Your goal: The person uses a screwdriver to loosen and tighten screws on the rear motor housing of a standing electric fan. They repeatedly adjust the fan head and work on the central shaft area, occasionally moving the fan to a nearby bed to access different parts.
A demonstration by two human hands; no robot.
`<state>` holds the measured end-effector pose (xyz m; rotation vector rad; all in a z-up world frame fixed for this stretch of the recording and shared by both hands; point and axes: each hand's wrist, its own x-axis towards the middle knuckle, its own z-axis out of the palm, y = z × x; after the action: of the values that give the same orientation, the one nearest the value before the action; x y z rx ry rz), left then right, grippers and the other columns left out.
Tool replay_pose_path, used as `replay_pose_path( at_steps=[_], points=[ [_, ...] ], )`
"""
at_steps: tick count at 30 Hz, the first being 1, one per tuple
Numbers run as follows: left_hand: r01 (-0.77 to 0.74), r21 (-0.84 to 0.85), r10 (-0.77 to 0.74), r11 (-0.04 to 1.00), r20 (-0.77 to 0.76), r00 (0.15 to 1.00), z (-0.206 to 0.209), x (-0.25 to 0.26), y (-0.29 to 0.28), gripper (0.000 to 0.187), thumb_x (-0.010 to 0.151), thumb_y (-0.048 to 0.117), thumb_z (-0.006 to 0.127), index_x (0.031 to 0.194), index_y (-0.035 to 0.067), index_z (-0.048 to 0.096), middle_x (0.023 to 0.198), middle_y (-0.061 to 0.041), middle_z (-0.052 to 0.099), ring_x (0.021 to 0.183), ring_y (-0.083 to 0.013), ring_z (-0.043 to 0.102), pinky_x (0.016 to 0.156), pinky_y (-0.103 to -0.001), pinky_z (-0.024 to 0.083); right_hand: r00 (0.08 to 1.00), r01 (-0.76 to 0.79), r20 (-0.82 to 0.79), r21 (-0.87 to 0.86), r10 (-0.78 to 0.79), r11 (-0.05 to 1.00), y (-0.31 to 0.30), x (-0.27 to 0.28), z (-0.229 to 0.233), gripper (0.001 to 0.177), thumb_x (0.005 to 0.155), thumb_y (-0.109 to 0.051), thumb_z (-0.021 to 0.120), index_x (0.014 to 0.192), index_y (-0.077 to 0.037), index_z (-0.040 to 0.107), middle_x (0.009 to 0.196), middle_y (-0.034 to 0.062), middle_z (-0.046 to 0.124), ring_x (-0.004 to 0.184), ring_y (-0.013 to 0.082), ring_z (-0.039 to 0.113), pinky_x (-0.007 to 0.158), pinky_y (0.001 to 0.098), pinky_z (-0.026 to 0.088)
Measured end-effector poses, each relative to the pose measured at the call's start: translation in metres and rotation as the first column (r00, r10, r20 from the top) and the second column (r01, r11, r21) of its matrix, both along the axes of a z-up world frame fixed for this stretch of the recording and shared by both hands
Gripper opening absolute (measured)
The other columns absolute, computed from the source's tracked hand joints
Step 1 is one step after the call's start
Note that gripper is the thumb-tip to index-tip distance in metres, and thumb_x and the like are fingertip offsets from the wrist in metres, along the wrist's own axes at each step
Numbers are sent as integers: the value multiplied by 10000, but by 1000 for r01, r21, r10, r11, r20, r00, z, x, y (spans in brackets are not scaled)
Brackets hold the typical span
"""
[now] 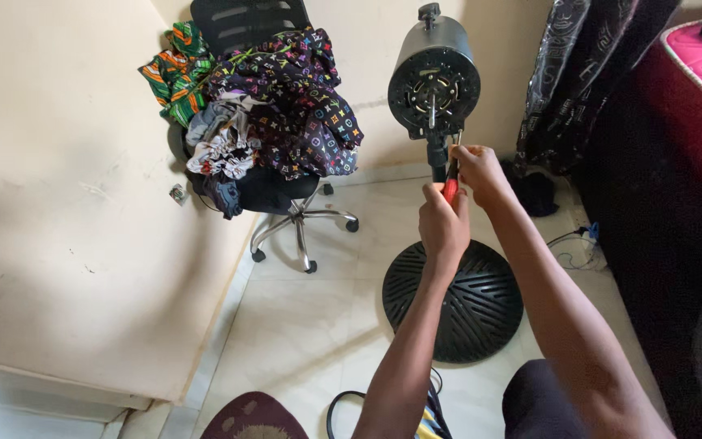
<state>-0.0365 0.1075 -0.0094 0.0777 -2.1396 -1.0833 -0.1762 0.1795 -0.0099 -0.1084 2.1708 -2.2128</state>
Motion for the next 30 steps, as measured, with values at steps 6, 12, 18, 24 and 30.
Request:
replay_pose_path(
  at_steps=[6, 12, 18, 24, 30],
  points=[
    [371, 744, -462, 555, -95, 882, -16, -32, -8, 495, 1171, 328, 483, 942, -101, 576, 720, -117, 632, 534, -159, 543, 488, -307, 438, 966, -235, 13, -363, 257, 902, 8, 5, -6, 303, 998, -314, 609, 862, -60, 702, 713, -11, 593, 600, 81, 530, 573, 258, 459],
    [317, 911, -562, 263, -122, 818, -29, -32, -5, 370, 1070, 354, 496, 1061, 14, 644, 775, -95, 734, 532, -136, 590, 500, -271, 469, 978, -208, -11, -201, 210, 957, 9, 3, -12, 297, 985, -317, 645, 839, -59, 655, 655, -17, 519, 529, 98, 447, 472, 281, 364],
    [11, 1, -11, 1000, 18, 1000, -10, -7, -5, 323, 966, 270, 667, 1028, -44, 621, 742, -213, 693, 642, -317, 679, 547, -422, 531, 999, -30, -14, 36, 31, 999, 1, 2, -6, 360, 977, -324, 680, 812, -4, 698, 639, 2, 546, 537, 92, 418, 466, 299, 349],
    [327, 872, -516, 364, -103, 850, -1, -17, -6, 411, 1097, 358, 478, 975, 16, 670, 611, 2, 482, 477, -103, 432, 468, -302, 366, 976, -212, 44, -48, 214, 976, 3, 20, 19, 449, 1014, -426, 625, 907, -4, 733, 648, 17, 577, 527, 113, 487, 488, 291, 404],
    [352, 914, -569, -203, -402, 717, -34, -38, -6, 408, 1093, 435, 402, 1002, 87, 594, 647, 15, 446, 524, -108, 397, 565, -289, 368, 876, -386, 207, -243, 436, 890, 20, 46, 26, 428, 1012, -469, 497, 993, -81, 677, 601, -23, 485, 426, 105, 466, 376, 282, 399]
  ],
)
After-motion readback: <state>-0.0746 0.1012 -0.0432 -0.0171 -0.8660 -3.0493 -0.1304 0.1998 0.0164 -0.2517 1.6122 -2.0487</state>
